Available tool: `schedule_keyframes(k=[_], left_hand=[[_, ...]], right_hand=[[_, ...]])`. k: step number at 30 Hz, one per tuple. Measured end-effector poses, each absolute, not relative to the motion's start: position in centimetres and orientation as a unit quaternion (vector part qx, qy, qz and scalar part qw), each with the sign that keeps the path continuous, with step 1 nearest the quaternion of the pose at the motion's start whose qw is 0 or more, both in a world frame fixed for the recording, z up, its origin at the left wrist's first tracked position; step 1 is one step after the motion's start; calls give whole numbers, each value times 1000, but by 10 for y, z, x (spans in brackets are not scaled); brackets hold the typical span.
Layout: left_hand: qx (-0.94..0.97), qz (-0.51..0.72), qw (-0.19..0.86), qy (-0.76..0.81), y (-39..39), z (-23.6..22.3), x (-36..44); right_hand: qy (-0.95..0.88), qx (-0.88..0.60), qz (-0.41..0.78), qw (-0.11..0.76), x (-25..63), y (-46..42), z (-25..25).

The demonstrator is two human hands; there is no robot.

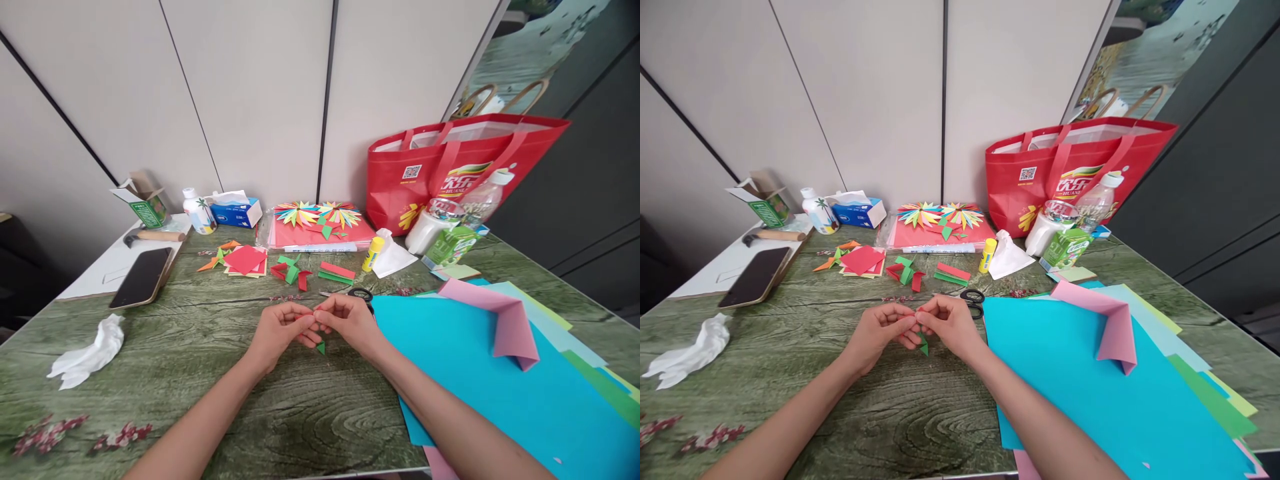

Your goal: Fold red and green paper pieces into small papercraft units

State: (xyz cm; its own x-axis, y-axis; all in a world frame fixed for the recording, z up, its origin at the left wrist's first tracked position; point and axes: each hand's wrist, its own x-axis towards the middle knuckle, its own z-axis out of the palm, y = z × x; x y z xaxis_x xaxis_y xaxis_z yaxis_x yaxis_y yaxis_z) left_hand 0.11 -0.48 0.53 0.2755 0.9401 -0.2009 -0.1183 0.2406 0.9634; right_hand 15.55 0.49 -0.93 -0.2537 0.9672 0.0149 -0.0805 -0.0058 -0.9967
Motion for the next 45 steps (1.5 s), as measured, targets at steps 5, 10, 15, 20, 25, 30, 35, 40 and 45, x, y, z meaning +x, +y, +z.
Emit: schedule_keyframes(k=[5, 10, 15, 20, 25, 30, 35, 40, 45], left_hand=[[498, 409, 611, 460, -4, 5, 1], [488, 409, 616, 464, -4, 2, 2], [466, 432, 634, 440, -2, 3, 0], [471, 446, 625, 434, -3, 4, 1], [471, 462, 613, 435, -5, 2, 3], [449, 485, 581, 476, -4, 1, 3], [513, 460, 541, 483, -6, 8, 3], [558, 427, 530, 476, -9, 11, 6], [563, 403, 555, 461, -10, 6, 7]], right_hand=[[-540, -428, 581, 433, 157, 8, -8], [-528, -415, 591, 448, 155, 6, -8], [-513, -410, 593, 467, 152, 4, -7], [-470, -413, 620, 474, 152, 4, -2], [-459, -401, 645, 460, 151, 2, -4], [-526, -421, 601, 430, 152, 4, -7], [-516, -417, 578, 475, 155, 6, -8], [-521, -415, 566, 486, 155, 5, -8], [-507, -425, 576, 480, 153, 4, -8]])
